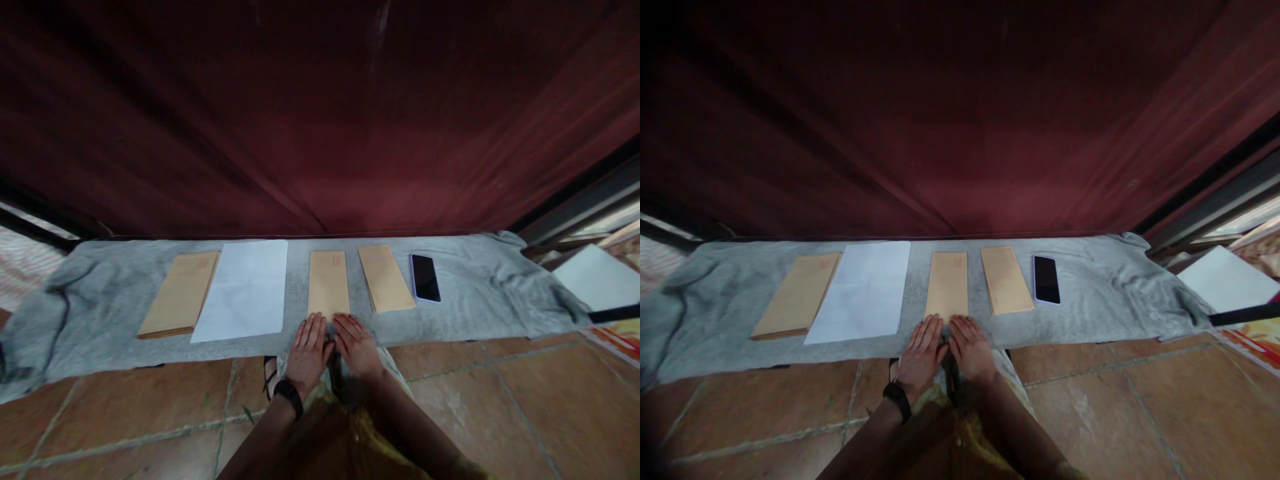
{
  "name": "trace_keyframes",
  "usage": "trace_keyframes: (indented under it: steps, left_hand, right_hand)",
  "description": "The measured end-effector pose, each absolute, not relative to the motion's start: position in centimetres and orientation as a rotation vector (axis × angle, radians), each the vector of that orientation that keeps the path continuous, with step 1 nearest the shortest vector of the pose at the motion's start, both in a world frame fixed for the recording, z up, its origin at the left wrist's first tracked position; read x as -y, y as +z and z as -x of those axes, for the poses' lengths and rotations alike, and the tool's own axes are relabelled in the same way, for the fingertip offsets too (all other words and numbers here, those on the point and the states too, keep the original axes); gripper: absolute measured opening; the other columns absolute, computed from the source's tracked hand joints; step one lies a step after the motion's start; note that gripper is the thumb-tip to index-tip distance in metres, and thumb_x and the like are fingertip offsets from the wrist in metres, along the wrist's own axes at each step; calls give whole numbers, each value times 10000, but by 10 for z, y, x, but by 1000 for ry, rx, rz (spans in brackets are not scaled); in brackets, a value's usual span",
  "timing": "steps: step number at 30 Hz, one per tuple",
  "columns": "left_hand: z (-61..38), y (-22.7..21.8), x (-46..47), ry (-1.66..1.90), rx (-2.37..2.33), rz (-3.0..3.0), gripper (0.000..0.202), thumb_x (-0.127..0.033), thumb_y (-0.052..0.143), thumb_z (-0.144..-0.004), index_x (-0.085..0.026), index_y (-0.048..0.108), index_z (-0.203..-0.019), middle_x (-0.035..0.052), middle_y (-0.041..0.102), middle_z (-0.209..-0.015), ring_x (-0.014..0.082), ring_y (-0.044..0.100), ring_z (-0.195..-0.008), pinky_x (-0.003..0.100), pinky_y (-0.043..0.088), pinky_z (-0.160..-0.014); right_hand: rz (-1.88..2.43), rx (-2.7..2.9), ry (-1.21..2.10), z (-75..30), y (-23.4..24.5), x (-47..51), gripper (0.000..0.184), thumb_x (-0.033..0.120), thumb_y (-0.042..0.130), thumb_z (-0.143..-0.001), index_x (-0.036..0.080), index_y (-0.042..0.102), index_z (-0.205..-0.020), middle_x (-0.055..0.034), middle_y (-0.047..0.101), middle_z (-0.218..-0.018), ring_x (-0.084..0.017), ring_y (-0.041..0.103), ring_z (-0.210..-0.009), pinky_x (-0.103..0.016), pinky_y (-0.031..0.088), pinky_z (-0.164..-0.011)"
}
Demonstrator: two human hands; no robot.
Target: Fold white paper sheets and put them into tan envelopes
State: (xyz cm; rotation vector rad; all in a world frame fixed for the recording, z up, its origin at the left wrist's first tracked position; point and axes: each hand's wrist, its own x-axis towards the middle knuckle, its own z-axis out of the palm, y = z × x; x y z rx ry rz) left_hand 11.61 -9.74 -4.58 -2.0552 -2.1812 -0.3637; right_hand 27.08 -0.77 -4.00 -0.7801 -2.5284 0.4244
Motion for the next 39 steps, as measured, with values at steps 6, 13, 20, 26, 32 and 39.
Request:
trace_keyframes:
  steps: [6,13,20,26,32,39]
  left_hand:
    - [-120,-43,100,-337,2235,2023,580,-214,415,-951,-133,384,-1524,107,433,-1563,258,344,-1477,454,349,-1203]
    - [-128,-38,100,-316,2295,1995,584,-207,406,-940,-110,400,-1515,134,416,-1568,282,313,-1490,480,321,-1211]
    - [-123,-43,100,-360,2295,2053,589,-310,448,-951,-98,416,-1500,151,434,-1556,264,347,-1477,459,299,-1220]
    - [-124,-38,98,-404,2286,2045,571,-412,452,-978,-109,473,-1461,162,481,-1523,285,393,-1449,469,339,-1190]
    - [-125,-33,95,-353,2301,2045,528,-356,448,-972,-162,487,-1462,154,509,-1502,300,416,-1432,504,355,-1167]
    - [-126,-37,97,-351,2328,2032,574,-268,414,-945,-133,423,-1503,152,489,-1519,280,378,-1456,503,302,-1200]
  right_hand:
    - [806,2544,402,-259,-36,19,449,268,432,-1023,149,505,-1449,-118,554,-1459,-237,452,-1398,-475,368,-1191]
    - [847,2534,378,-258,-39,24,464,259,400,-1033,175,467,-1484,-103,547,-1471,-226,468,-1389,-473,359,-1191]
    - [881,2546,362,-263,-40,22,457,258,391,-1030,165,486,-1467,-105,524,-1490,-231,454,-1401,-477,350,-1195]
    - [946,2515,284,-281,-44,13,445,247,382,-1035,149,501,-1452,-123,555,-1458,-245,482,-1377,-509,351,-1189]
    - [913,2529,319,-268,-38,18,452,265,398,-1030,134,502,-1449,-134,514,-1494,-259,441,-1413,-508,358,-1190]
    - [919,2527,364,-254,-41,30,492,292,399,-1030,144,435,-1498,-129,517,-1494,-237,444,-1413,-479,368,-1192]
